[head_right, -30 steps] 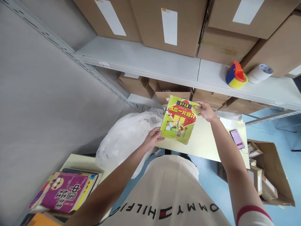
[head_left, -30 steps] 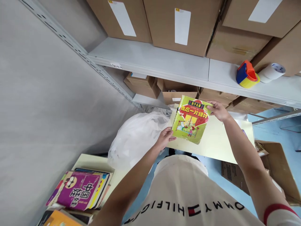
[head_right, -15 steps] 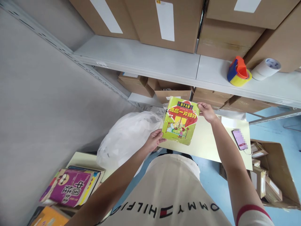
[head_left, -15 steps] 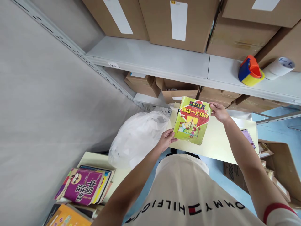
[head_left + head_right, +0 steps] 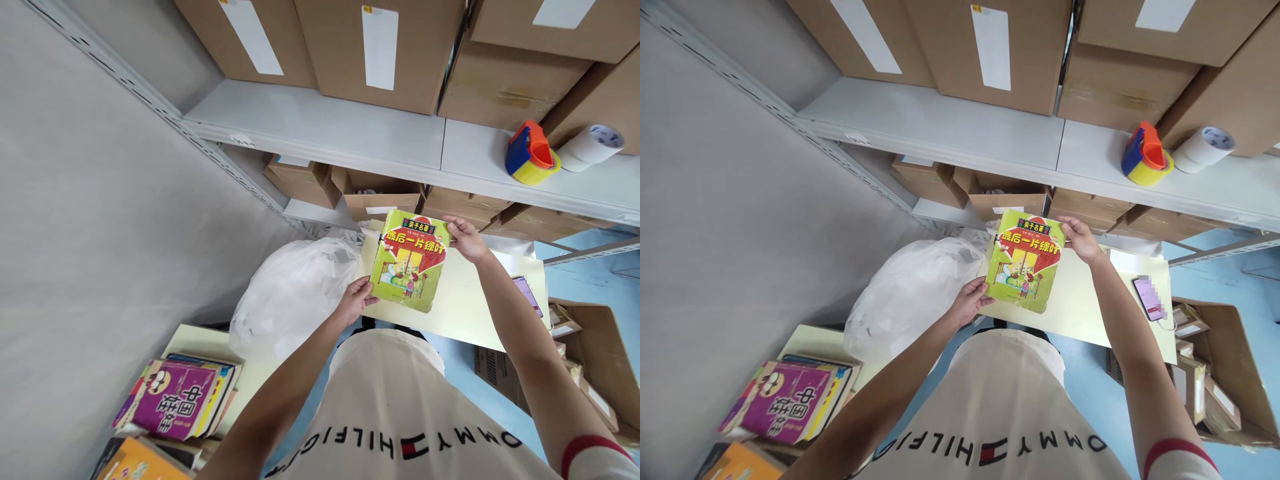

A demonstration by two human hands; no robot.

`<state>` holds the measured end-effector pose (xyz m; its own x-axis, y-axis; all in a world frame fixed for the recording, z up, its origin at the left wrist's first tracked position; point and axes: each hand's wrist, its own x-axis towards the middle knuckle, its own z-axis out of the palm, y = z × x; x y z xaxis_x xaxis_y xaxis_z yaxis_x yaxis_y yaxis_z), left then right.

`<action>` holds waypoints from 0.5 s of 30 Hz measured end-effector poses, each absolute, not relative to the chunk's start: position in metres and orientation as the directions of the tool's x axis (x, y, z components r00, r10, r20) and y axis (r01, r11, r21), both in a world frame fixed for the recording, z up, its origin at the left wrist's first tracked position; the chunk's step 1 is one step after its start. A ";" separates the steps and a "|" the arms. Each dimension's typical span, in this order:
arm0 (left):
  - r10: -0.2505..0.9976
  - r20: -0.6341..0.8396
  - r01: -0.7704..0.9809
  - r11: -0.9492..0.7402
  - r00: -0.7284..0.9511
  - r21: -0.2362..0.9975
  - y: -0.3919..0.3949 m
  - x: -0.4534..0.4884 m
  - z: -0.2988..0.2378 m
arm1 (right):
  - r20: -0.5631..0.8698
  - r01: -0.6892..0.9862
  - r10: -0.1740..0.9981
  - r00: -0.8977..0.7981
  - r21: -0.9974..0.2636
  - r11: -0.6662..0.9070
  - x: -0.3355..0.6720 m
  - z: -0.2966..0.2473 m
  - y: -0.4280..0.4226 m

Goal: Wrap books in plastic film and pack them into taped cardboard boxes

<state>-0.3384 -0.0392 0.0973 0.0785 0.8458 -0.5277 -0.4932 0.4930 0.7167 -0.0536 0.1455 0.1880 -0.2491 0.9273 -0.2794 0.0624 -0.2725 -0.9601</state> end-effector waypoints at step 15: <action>0.857 -0.486 -0.362 0.513 0.170 0.779 -0.027 -0.335 0.090 | 0.107 0.216 0.867 -0.486 -0.947 0.237 -0.078 0.237 0.155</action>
